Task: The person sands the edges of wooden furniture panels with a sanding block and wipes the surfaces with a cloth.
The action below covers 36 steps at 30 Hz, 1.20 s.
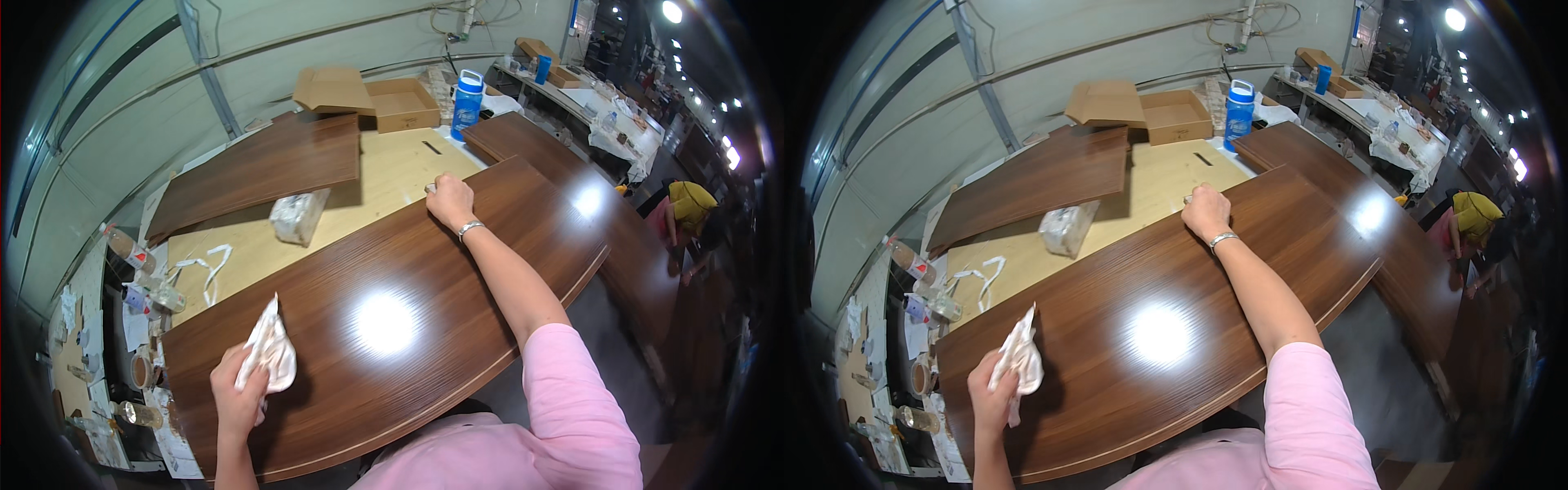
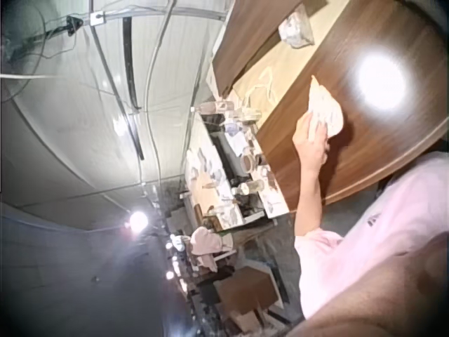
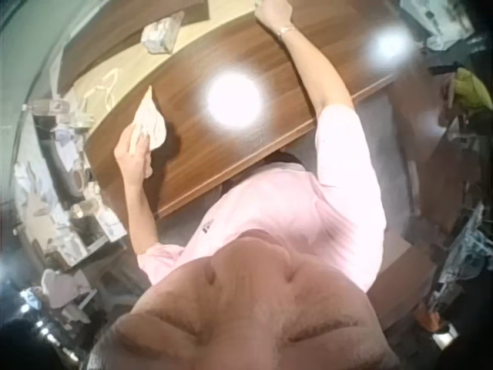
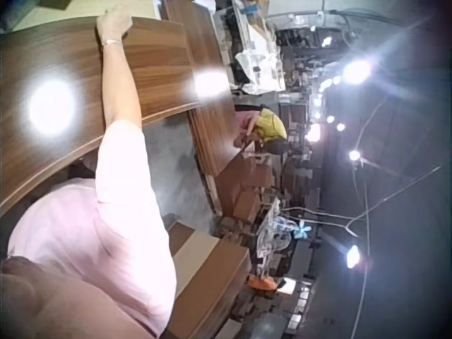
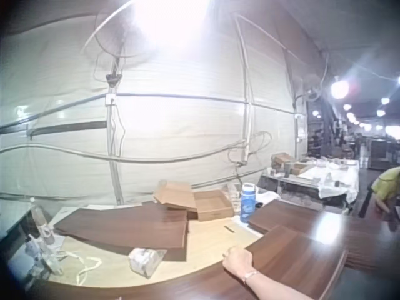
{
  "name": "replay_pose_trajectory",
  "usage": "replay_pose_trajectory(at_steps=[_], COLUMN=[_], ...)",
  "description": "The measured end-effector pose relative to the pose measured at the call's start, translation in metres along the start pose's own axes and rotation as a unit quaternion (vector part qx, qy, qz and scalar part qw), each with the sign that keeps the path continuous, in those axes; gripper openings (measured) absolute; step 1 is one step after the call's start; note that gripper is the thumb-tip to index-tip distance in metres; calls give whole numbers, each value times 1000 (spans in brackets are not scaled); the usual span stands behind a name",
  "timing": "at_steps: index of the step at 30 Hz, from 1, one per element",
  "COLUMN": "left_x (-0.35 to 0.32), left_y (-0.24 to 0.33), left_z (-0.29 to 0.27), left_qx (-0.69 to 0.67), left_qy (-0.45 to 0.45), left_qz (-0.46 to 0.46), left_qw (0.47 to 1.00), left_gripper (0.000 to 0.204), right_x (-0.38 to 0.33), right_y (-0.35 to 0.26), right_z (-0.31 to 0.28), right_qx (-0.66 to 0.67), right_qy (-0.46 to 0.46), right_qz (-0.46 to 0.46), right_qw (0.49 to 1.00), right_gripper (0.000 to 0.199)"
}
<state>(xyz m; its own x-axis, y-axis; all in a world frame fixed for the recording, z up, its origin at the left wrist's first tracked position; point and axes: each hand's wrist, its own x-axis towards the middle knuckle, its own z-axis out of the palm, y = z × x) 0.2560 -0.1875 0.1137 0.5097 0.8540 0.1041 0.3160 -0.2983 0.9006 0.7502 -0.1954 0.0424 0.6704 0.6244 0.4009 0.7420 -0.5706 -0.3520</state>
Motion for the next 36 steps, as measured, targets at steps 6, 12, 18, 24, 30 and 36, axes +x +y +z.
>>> replay_pose_trajectory(at_steps=[6,12,18,24,30,36], left_x=[91,111,109,109,111,109], left_y=[-5,8,14,13,10,12], left_z=[139,188,189,190,191,189], left_qx=[325,430,444,458,457,466], left_qy=[-21,7,4,8,1,15], left_qz=[166,169,152,155,152,156], left_qw=[931,887,883,875,876,871], left_gripper=[51,48,47,46,45,45], right_x=[69,119,134,125,89,136], right_y=[122,213,273,240,152,231], right_z=[-21,-62,-67,-63,-42,-68], right_qx=[-11,-36,-24,122,102,-20], right_qy=[2,-33,-10,-26,-120,-95], right_qz=[16,103,135,0,-125,-29], right_qw=[1000,993,991,992,980,995], right_gripper=[18,22,23,26,21,15])
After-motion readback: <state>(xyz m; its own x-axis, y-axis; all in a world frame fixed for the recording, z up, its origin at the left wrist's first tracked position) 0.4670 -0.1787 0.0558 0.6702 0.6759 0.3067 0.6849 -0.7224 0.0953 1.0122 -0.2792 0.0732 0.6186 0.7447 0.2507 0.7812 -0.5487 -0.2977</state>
